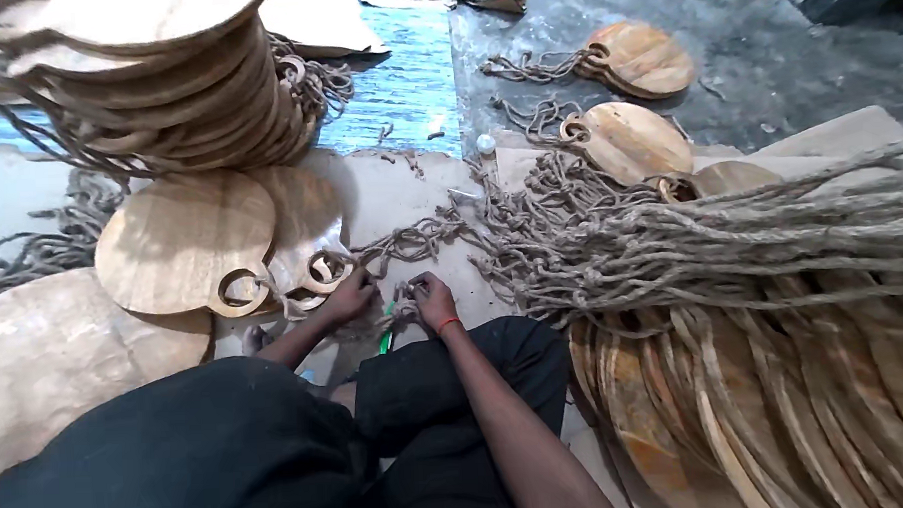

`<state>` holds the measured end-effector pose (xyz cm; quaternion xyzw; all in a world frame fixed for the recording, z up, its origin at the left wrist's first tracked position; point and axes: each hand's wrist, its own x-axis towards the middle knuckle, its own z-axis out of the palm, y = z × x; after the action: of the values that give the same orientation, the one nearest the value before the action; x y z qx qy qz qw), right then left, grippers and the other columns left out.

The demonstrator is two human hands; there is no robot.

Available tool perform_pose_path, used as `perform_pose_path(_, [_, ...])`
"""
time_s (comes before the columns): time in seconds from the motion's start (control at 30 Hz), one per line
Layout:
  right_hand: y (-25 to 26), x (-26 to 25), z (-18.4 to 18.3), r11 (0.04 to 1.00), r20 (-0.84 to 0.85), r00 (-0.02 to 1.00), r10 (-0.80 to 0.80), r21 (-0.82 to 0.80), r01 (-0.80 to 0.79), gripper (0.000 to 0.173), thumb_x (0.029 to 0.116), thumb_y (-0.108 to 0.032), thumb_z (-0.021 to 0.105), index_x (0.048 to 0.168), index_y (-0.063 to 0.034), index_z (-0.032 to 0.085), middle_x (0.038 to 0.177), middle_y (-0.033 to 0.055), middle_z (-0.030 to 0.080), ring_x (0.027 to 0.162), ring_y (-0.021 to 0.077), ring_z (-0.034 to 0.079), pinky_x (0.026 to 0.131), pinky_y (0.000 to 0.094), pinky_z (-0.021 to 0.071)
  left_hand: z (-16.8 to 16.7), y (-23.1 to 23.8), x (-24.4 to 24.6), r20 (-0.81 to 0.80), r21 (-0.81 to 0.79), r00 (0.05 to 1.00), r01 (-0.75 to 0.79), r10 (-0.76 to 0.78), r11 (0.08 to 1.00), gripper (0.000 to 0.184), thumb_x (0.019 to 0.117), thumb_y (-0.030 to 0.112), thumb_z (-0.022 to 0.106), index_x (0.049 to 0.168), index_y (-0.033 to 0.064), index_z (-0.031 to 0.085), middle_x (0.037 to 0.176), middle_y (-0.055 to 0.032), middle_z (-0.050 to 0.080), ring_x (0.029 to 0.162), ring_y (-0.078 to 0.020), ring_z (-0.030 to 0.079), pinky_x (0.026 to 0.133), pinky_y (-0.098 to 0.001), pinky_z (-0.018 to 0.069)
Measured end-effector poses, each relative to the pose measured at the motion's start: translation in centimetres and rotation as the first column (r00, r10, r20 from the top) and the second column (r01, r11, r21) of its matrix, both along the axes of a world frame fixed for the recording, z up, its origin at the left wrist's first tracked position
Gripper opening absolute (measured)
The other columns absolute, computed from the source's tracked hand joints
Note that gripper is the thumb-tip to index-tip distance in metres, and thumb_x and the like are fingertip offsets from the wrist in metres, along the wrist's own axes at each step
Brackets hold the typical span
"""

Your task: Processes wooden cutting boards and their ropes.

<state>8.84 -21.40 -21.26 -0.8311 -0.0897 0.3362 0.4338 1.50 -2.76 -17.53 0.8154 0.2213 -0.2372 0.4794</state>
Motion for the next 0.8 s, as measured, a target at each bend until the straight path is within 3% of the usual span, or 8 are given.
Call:
perform_pose_path(0.07, [0.1, -0.6, 0.1, 0.998, -0.005, 0.998, -0.056, 0.037, 0.056, 0.028, 0.1062, -0.016, 0.058, 0.131, -0.0047, 0.06, 0.107, 0.0182, 0.073, 0.094, 0.0331, 0.072, 0.086, 0.0542, 0.0565, -0.5, 0.3, -1.6, 0.05, -0.089, 0.995, -0.084, 0.088, 0.993, 0.029, 0.1108, 0.015, 0.039, 0.13, -0.0024, 0.052, 0.106, -0.019, 0.064, 0.089, -0.0263, 0.061, 0.08, -0.0448, 0.0511])
perform_pose_path(0.17, [0.3, -0.4, 0.0, 0.995, -0.03, 0.999, -0.045, 0.083, 0.047, 0.032, 0.1075, -0.016, 0.054, 0.137, -0.0044, 0.061, 0.112, 0.0178, 0.073, 0.099, 0.031, 0.072, 0.093, 0.051, 0.0555, -0.5, -0.3, -2.6, 0.082, -0.034, 0.997, -0.003, 0.005, 0.999, 0.047, 0.0957, 0.029, 0.074, 0.133, 0.0054, 0.06, 0.106, -0.0175, 0.066, 0.09, -0.0288, 0.064, 0.085, -0.0519, 0.0538])
perform_pose_path(0.23, [-0.1, -0.8, 0.3, 0.989, -0.039, 0.999, -0.021, 0.145, 0.026, 0.03, 0.1096, -0.018, 0.05, 0.133, -0.0049, 0.064, 0.104, 0.0157, 0.072, 0.089, 0.0261, 0.068, 0.083, 0.0463, 0.055, 0.0, -1.6, -2.9, 0.106, 0.027, 0.992, 0.061, -0.063, 0.998, 0.053, 0.0841, 0.031, 0.086, 0.127, 0.0076, 0.067, 0.11, -0.0161, 0.066, 0.096, -0.029, 0.065, 0.09, -0.0525, 0.0536])
perform_pose_path(0.33, [-0.4, -1.2, 0.4, 0.968, -0.078, 0.996, -0.034, 0.245, 0.052, 0.029, 0.1102, -0.019, 0.049, 0.127, -0.0038, 0.066, 0.095, 0.0115, 0.069, 0.077, 0.0176, 0.062, 0.073, 0.0375, 0.0529, 0.7, -2.7, -3.0, 0.115, 0.048, 0.993, 0.033, -0.038, 0.998, 0.033, 0.0899, 0.026, 0.081, 0.114, 0.0056, 0.071, 0.106, -0.0155, 0.064, 0.092, -0.0283, 0.063, 0.087, -0.0506, 0.052])
perform_pose_path(0.47, [-0.9, -1.4, 0.6, 0.952, -0.083, 0.996, -0.01, 0.304, 0.035, 0.029, 0.11, -0.021, 0.05, 0.125, -0.0025, 0.066, 0.091, 0.0088, 0.066, 0.074, 0.0137, 0.058, 0.072, 0.0336, 0.051, 0.9, -1.6, -2.8, 0.149, 0.044, 0.988, 0.043, -0.049, 0.998, 0.029, 0.0972, 0.023, 0.072, 0.116, 0.0012, 0.068, 0.106, -0.0171, 0.066, 0.092, -0.0299, 0.064, 0.089, -0.0534, 0.0521])
perform_pose_path(0.63, [-1.5, -2.2, 3.1, 0.956, -0.094, 0.98, 0.173, 0.257, -0.144, 0.036, 0.0974, -0.014, 0.072, 0.129, -0.0001, 0.061, 0.111, 0.0185, 0.069, 0.092, 0.0248, 0.067, 0.086, 0.0441, 0.0559, 1.3, -1.3, -2.5, 0.158, 0.048, 0.984, 0.075, -0.082, 0.996, 0.028, 0.1, 0.023, 0.067, 0.115, -0.0001, 0.061, 0.09, -0.0172, 0.065, 0.083, -0.0314, 0.065, 0.081, -0.0546, 0.053])
perform_pose_path(0.7, [-1.4, -2.1, 2.1, 0.944, -0.092, 0.979, 0.181, 0.297, -0.147, 0.033, 0.0977, -0.01, 0.07, 0.127, 0.002, 0.061, 0.108, 0.0172, 0.07, 0.088, 0.0218, 0.068, 0.083, 0.0404, 0.058, 1.3, -1.3, -2.5, 0.191, 0.004, 0.979, 0.073, -0.072, 0.997, 0.026, 0.1002, 0.022, 0.068, 0.115, 0.0014, 0.061, 0.09, -0.0152, 0.065, 0.081, -0.0283, 0.064, 0.08, -0.0516, 0.0533])
perform_pose_path(0.8, [-1.8, -2.8, 4.6, 0.952, -0.154, 0.978, 0.139, 0.294, -0.088, 0.027, 0.1047, -0.009, 0.058, 0.131, -0.001, 0.058, 0.099, 0.0152, 0.069, 0.075, 0.018, 0.066, 0.072, 0.0359, 0.0576, 1.1, -1.3, -2.4, 0.232, -0.142, 0.972, 0.013, 0.021, 0.99, 0.029, 0.0973, 0.018, 0.072, 0.118, 0.0013, 0.059, 0.089, -0.0126, 0.063, 0.073, -0.0219, 0.061, 0.072, -0.0427, 0.0532])
